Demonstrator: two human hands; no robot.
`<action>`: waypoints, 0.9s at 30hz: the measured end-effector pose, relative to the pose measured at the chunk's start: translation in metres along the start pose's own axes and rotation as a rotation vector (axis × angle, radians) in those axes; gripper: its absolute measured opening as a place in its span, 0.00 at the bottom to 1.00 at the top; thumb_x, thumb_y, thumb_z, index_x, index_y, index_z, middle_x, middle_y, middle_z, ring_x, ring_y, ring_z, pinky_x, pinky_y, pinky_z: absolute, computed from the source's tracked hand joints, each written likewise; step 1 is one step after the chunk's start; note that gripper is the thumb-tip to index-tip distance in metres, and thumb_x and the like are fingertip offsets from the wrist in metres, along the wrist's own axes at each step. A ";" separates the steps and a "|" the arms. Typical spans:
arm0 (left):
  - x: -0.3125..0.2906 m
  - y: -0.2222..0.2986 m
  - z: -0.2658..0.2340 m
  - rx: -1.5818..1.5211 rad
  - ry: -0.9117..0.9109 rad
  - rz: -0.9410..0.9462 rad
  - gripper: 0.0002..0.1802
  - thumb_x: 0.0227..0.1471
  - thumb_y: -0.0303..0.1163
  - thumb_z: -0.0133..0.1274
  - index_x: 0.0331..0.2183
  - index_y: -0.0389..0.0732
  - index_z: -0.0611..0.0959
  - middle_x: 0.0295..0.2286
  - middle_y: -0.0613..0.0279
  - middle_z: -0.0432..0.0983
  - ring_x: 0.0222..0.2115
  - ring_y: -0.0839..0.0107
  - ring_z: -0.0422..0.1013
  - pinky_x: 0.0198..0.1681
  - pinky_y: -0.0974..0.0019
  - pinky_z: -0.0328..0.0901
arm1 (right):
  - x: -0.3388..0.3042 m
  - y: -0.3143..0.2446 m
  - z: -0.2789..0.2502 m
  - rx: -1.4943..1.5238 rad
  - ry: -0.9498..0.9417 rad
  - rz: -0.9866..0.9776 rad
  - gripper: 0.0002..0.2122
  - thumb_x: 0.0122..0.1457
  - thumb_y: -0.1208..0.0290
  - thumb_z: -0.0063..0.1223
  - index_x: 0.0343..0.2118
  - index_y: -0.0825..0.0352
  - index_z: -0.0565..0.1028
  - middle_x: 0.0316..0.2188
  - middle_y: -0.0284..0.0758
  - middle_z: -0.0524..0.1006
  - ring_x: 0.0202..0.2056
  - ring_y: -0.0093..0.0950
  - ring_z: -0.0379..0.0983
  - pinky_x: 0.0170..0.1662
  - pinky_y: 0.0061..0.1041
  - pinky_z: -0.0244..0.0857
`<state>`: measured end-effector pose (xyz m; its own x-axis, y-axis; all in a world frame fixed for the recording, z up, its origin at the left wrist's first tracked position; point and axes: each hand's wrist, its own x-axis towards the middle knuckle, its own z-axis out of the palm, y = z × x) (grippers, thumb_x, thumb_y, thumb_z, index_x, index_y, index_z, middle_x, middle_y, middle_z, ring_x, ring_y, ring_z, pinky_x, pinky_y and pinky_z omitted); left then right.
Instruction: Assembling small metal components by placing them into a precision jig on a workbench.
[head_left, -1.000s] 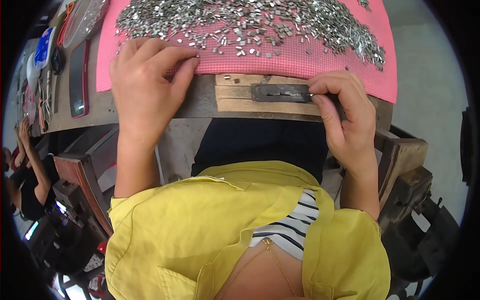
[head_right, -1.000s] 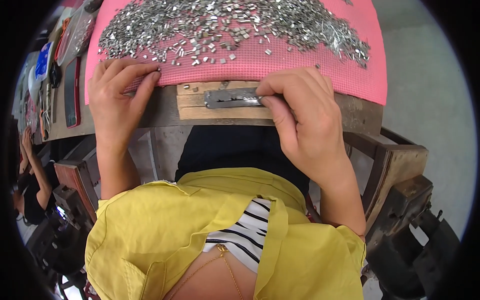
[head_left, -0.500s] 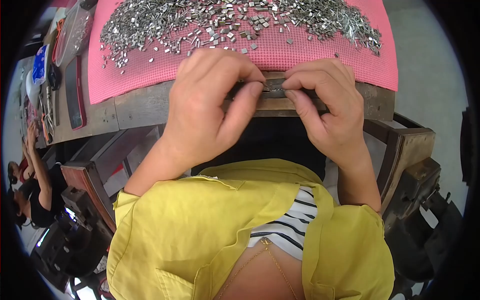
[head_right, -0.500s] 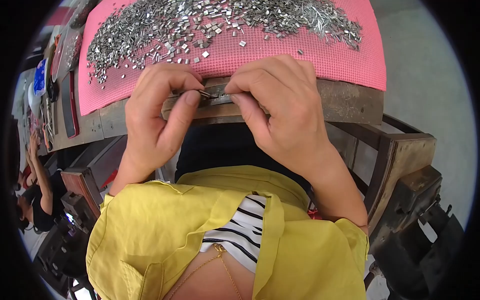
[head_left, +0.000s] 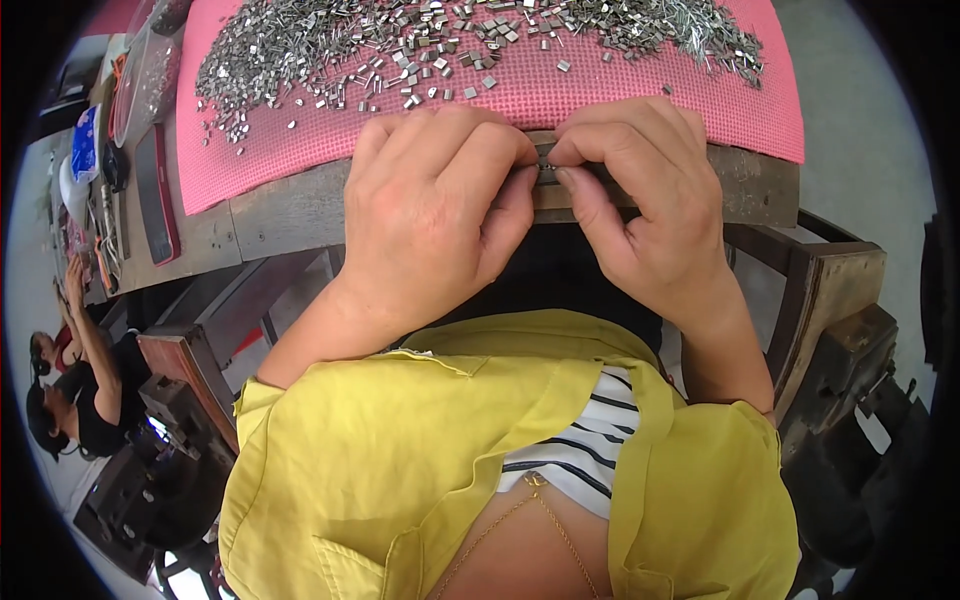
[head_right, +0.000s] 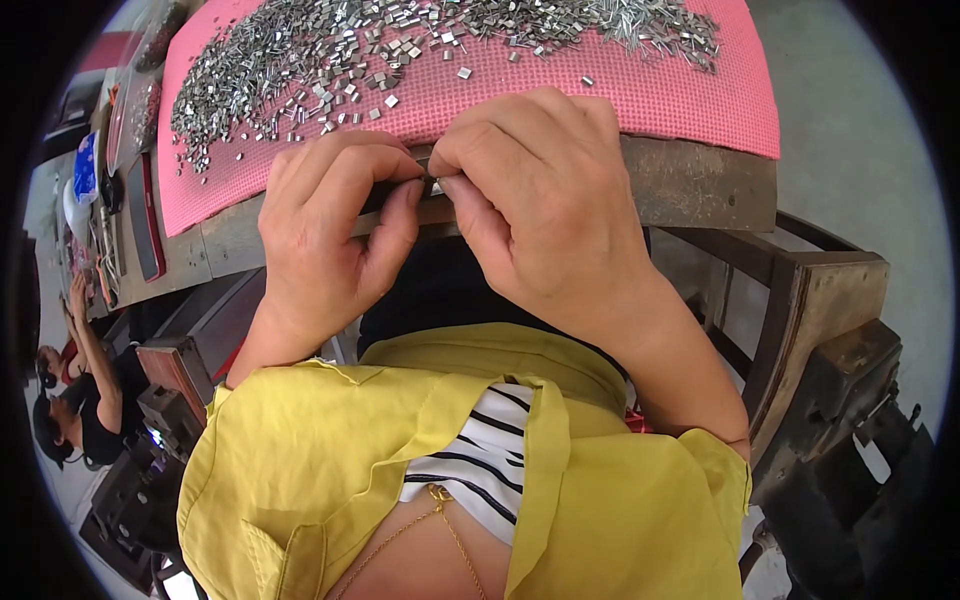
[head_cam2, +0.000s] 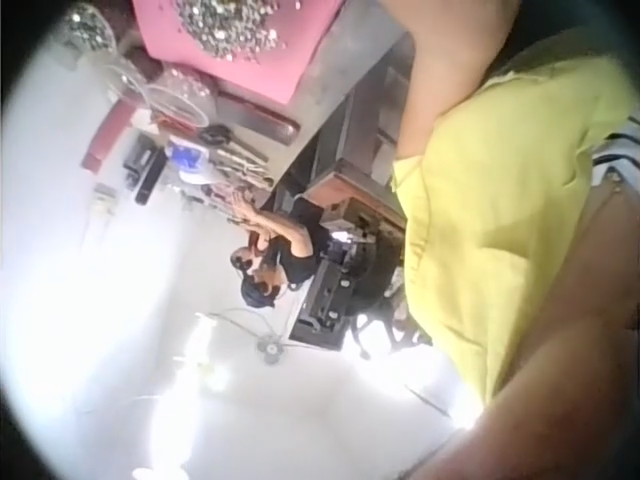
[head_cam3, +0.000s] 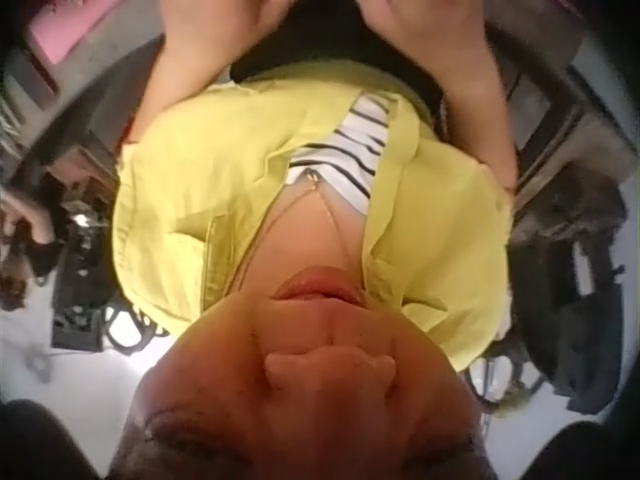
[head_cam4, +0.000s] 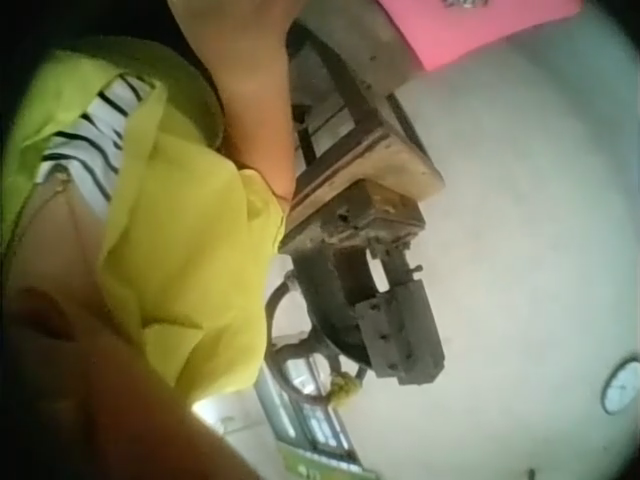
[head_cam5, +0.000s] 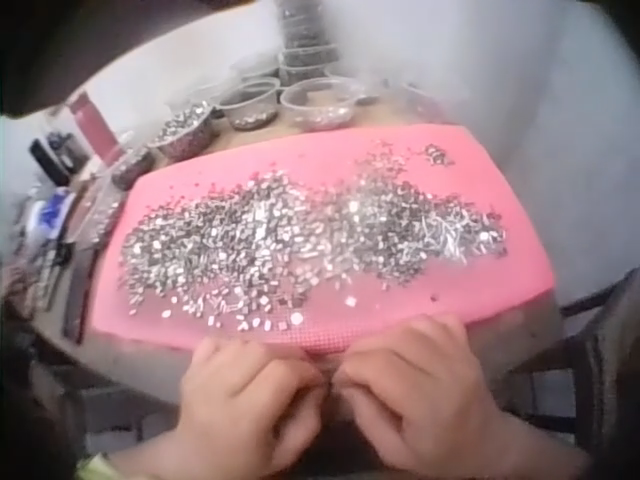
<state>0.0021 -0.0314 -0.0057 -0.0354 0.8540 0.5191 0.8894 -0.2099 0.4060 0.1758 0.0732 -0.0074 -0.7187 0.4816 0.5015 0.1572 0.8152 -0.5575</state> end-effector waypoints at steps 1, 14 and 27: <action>0.000 0.001 0.000 0.000 -0.002 0.002 0.09 0.43 0.27 0.64 0.30 0.45 0.81 0.29 0.67 0.76 0.30 0.64 0.74 0.37 0.61 0.62 | 0.000 0.000 0.000 0.005 -0.007 0.005 0.09 0.49 0.79 0.63 0.33 0.61 0.77 0.33 0.28 0.78 0.38 0.32 0.74 0.44 0.34 0.58; 0.006 0.006 -0.014 -0.015 -0.090 -0.078 0.10 0.42 0.25 0.67 0.31 0.43 0.85 0.30 0.65 0.80 0.32 0.66 0.77 0.37 0.63 0.66 | 0.002 0.003 0.001 0.038 0.036 -0.023 0.09 0.46 0.80 0.64 0.31 0.62 0.80 0.33 0.29 0.80 0.36 0.33 0.75 0.42 0.33 0.62; -0.015 -0.065 -0.047 0.143 0.096 -0.256 0.06 0.47 0.29 0.68 0.31 0.46 0.90 0.28 0.63 0.80 0.31 0.61 0.77 0.35 0.60 0.70 | 0.026 -0.011 -0.012 0.023 -0.134 0.030 0.12 0.53 0.85 0.63 0.41 0.68 0.82 0.36 0.37 0.83 0.38 0.35 0.77 0.43 0.30 0.68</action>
<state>-0.0765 -0.0533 -0.0046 -0.3035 0.8203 0.4848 0.9010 0.0814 0.4262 0.1629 0.0806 0.0197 -0.7985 0.4566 0.3923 0.1651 0.7928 -0.5867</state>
